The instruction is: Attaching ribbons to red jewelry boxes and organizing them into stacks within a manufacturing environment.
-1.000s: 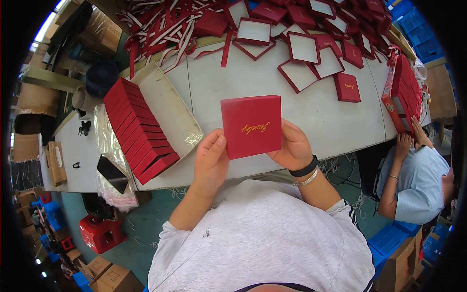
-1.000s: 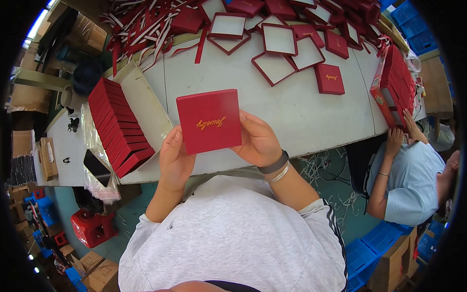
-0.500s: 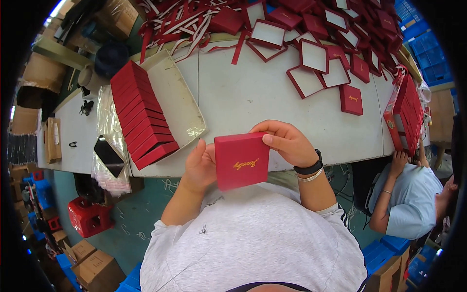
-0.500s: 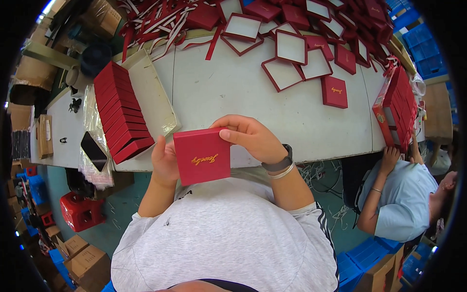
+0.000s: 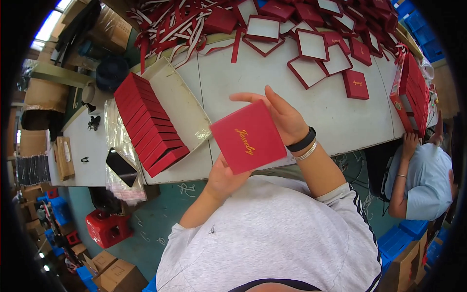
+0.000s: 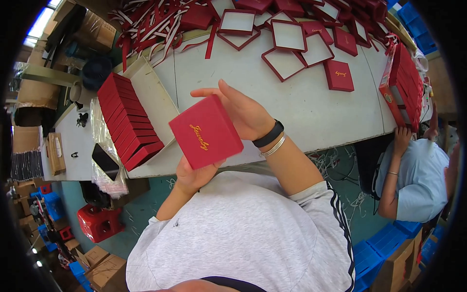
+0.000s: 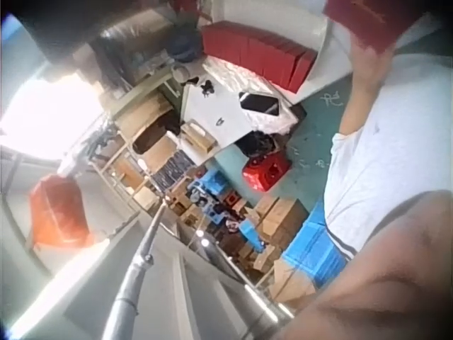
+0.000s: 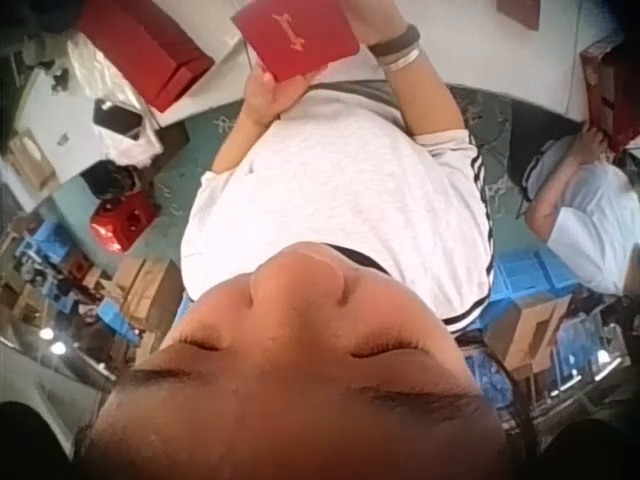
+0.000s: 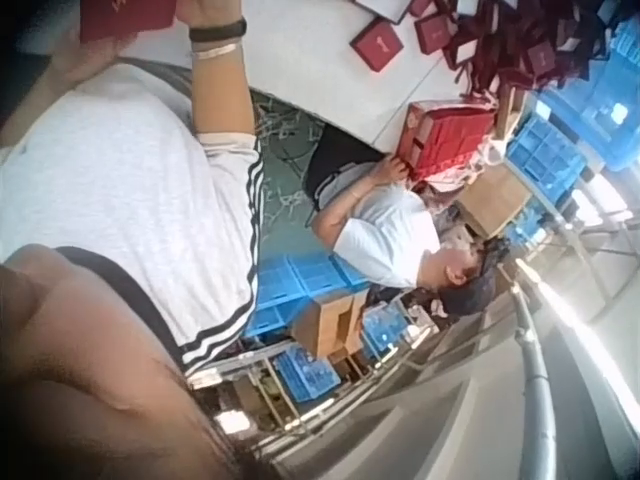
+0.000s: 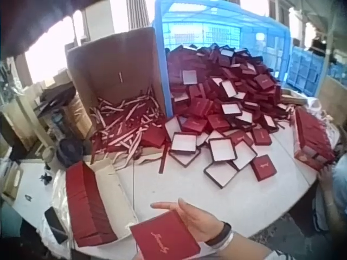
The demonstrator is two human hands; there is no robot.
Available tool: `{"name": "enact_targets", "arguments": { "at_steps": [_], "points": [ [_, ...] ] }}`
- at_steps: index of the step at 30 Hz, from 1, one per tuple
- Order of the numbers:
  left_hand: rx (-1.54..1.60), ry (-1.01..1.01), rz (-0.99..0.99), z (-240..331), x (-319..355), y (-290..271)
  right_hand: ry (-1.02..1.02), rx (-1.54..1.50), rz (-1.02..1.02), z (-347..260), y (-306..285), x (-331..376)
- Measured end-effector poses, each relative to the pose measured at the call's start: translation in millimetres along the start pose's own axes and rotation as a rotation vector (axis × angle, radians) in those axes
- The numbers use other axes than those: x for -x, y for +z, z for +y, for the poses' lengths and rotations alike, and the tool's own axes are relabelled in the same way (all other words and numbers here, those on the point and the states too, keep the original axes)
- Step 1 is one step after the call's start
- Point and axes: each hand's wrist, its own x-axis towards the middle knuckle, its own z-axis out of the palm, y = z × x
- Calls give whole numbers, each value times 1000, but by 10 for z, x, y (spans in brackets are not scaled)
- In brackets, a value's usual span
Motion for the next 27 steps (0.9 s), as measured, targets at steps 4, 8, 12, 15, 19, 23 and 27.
{"name": "enact_targets", "arguments": {
  "at_steps": [4, 8, 12, 15, 19, 23, 27],
  "points": [
    [-289, 179, 149, -26, 22, -34, -76, 158, 88, 180, -121, 102],
    [-462, 199, 223, 45, 101, -128, -50, 261, 208, 104, -130, 123],
    [-263, 354, 374, 167, 122, -72, 41, 739, 343, 84, -149, 19],
    [-900, 127, 353, 275, 177, -115, -175, 1626, 452, 62, -190, -195],
    [-1411, -33, 142, 368, 111, 35, -511, 1979, 424, -255, -310, -785],
    [-1331, -159, 247, 315, 123, 83, -622, 2295, 495, -572, -842, -1488],
    [-1234, 46, 363, 336, 169, 217, -512, 2583, 658, -570, -1005, -1753]
  ]
}}
